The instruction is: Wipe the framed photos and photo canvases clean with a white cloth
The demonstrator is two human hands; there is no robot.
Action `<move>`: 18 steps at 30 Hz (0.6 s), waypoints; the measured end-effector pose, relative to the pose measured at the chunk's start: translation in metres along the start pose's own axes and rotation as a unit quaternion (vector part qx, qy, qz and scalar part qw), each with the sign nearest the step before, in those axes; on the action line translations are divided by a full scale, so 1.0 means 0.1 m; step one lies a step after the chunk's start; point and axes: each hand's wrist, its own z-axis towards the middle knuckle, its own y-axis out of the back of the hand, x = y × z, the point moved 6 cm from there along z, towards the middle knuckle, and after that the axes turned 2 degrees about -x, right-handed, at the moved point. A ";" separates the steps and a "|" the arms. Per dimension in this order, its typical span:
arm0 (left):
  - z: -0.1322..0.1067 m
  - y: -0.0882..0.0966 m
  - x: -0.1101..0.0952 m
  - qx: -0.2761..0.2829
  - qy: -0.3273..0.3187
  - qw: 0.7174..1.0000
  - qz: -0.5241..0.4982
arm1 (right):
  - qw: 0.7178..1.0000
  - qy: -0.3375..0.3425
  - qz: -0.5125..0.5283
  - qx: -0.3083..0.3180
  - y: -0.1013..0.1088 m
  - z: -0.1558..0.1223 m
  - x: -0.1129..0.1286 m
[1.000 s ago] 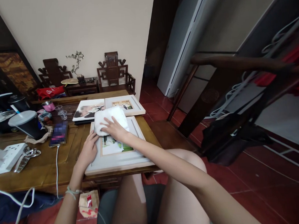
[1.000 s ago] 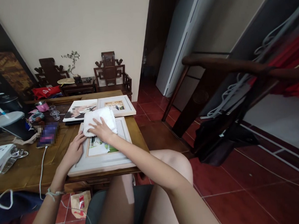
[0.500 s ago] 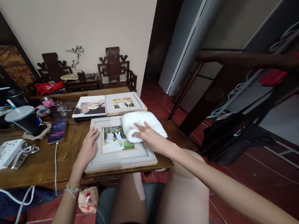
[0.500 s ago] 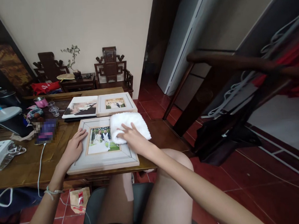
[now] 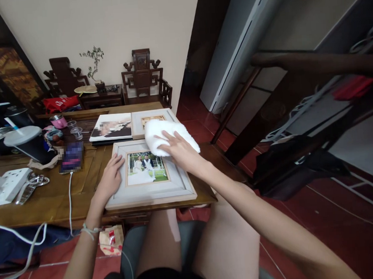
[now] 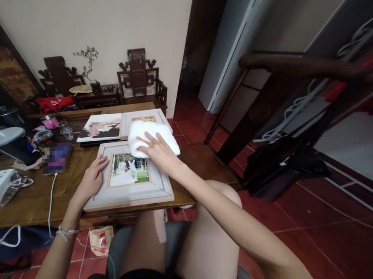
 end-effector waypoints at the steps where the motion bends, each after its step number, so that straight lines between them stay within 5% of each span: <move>1: 0.00 0.01 -0.01 0.000 0.000 1.000 0.001 | 1.000 0.001 -0.018 0.008 -0.11 0.08 -0.04; 6: 0.01 0.01 -0.04 0.009 -0.001 1.000 0.009 | 0.996 0.011 -0.039 0.079 -0.36 -0.02 0.11; 13: 0.01 0.00 -0.01 -0.009 0.001 1.000 0.006 | 0.981 0.048 0.087 0.166 0.16 -0.81 0.81; 18: 0.01 0.02 -0.02 -0.018 0.006 1.000 -0.005 | 0.978 0.072 0.115 0.156 0.13 -0.77 1.03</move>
